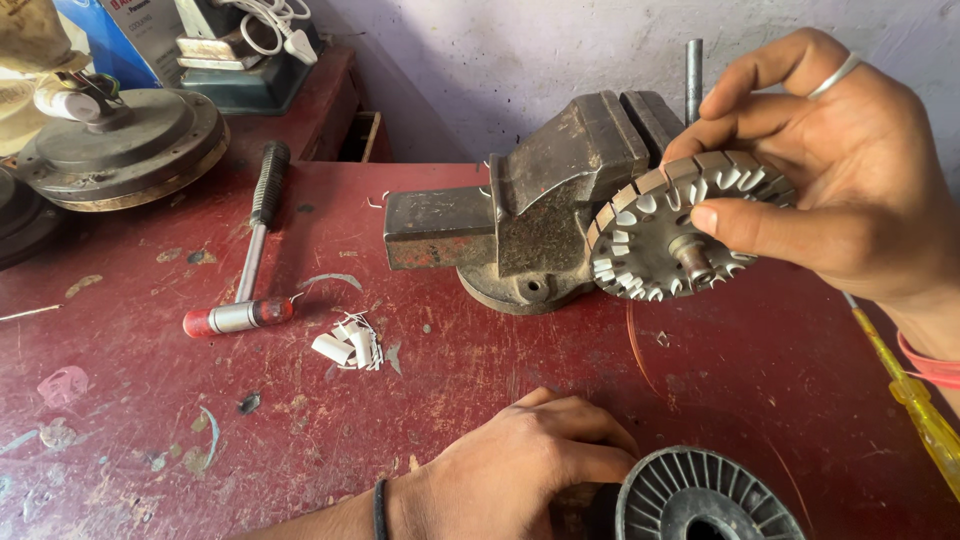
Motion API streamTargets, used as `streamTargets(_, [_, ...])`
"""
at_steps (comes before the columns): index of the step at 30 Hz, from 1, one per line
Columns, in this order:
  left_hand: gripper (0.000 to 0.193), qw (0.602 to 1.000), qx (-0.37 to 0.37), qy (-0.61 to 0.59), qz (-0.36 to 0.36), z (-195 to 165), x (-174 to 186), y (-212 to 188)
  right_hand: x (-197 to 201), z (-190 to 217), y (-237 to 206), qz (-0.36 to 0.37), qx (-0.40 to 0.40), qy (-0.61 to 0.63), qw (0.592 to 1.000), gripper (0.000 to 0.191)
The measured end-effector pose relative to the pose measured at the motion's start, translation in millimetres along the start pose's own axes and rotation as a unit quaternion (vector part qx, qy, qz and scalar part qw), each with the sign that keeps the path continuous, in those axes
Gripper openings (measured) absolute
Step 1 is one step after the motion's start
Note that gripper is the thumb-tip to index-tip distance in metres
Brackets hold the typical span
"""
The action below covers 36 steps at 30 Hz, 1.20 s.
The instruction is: The person winds copper wire around a motor armature held in a bench vise. They rotate the armature and guide the wire into the slots, continuing the winding process throughout the clip.
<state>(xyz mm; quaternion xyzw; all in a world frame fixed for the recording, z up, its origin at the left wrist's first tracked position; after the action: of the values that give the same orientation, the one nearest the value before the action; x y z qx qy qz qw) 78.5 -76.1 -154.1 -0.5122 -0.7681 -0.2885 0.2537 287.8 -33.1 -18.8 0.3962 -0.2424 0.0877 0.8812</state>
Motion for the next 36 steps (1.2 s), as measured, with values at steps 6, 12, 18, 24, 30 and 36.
streamTargets(6, [0.045, 1.0, 0.003, 0.0, 0.002, 0.0, 0.9, 0.0, -1.0, -2.7, -1.8, -0.018, -0.011, 0.076, 0.997, 0.054])
streamTargets(12, [0.046, 1.0, 0.003, 0.004, -0.001, -1.1, 0.5, 1.3, 1.1, -6.3, -6.4, -0.032, -0.01, 0.042, 0.999, 0.054])
streamTargets(18, [0.048, 1.0, 0.004, -0.012, 0.0, -2.2, 2.2, 0.9, 2.2, -7.3, -4.5, -0.015, -0.001, 0.016, 1.0, 0.053])
streamTargets(24, [0.044, 1.0, -0.022, 0.002, -0.017, -3.3, 2.8, 0.5, 2.6, -8.8, -4.7, -0.015, 0.001, 0.039, 0.999, 0.048])
streamTargets(30, [0.045, 0.999, -0.028, 0.007, -0.02, -2.5, 2.2, -0.1, 0.4, -9.7, -4.9, -0.014, -0.005, 0.063, 0.998, 0.049])
streamTargets(36, [0.046, 0.999, -0.034, 0.004, -0.018, -6.7, 4.5, 2.8, 2.1, -6.8, 2.0, -0.008, -0.008, 0.115, 0.993, 0.049])
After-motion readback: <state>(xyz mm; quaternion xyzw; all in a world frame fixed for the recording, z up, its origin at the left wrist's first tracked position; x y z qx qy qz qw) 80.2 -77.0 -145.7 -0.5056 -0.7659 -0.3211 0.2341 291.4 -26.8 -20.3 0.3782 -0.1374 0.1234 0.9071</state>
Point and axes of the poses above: each hand's wrist, its own y-axis towards the middle knuckle, its own x-axis out of the back of the hand, z = x × y, the point moved 6 cm from there along y, towards the middle knuckle, and after that the axes turned 9 degrees about x, right-handed, at the moved point
